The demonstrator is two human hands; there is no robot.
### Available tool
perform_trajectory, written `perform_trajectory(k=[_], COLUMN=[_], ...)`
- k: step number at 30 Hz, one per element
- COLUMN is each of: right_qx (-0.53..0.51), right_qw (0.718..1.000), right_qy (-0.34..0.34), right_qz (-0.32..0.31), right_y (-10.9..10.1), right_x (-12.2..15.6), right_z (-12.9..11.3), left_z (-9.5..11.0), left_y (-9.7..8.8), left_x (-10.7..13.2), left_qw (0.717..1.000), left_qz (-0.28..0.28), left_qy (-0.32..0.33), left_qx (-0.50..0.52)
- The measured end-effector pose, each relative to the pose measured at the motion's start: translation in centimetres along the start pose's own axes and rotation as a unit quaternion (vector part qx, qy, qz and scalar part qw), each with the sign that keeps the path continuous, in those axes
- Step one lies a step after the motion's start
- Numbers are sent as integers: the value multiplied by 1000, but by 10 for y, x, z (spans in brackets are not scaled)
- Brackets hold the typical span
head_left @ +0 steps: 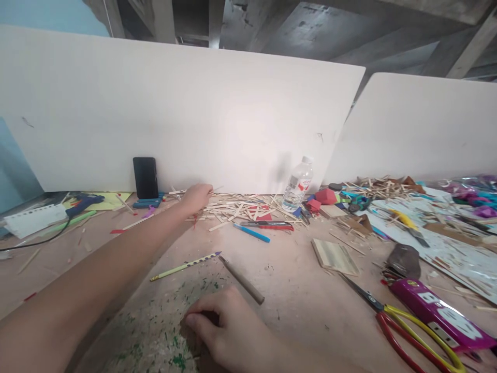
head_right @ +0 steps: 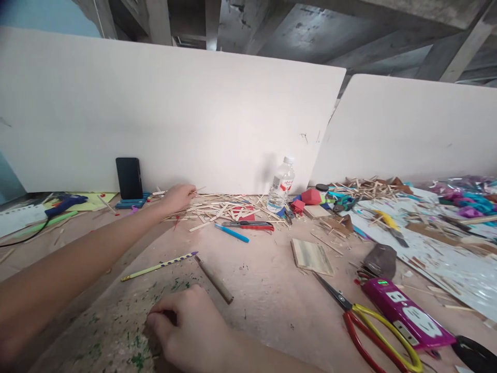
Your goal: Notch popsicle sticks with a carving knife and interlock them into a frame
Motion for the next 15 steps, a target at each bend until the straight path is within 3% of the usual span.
perform_trajectory(k=[7,15], right_qx=[-2,-13], right_qw=[1000,1000], right_qy=[1,-3], right_qz=[4,-3], right_y=[-2,-1], right_x=[0,-2], right_z=[0,1], left_z=[-1,-13], left_y=[4,-5], left_x=[-3,-10], left_qw=[999,999], left_qz=[-17,-17], left_qy=[4,-45], left_qx=[28,-25])
Point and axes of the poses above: each hand's wrist, its own x-axis away from the middle knuckle, its own y-axis out of the palm, z = x × y, the point moved 8 cm from there along -x, towards the middle knuckle, and after that the axes turned 14 degrees about -y, right-handed, at the moved point
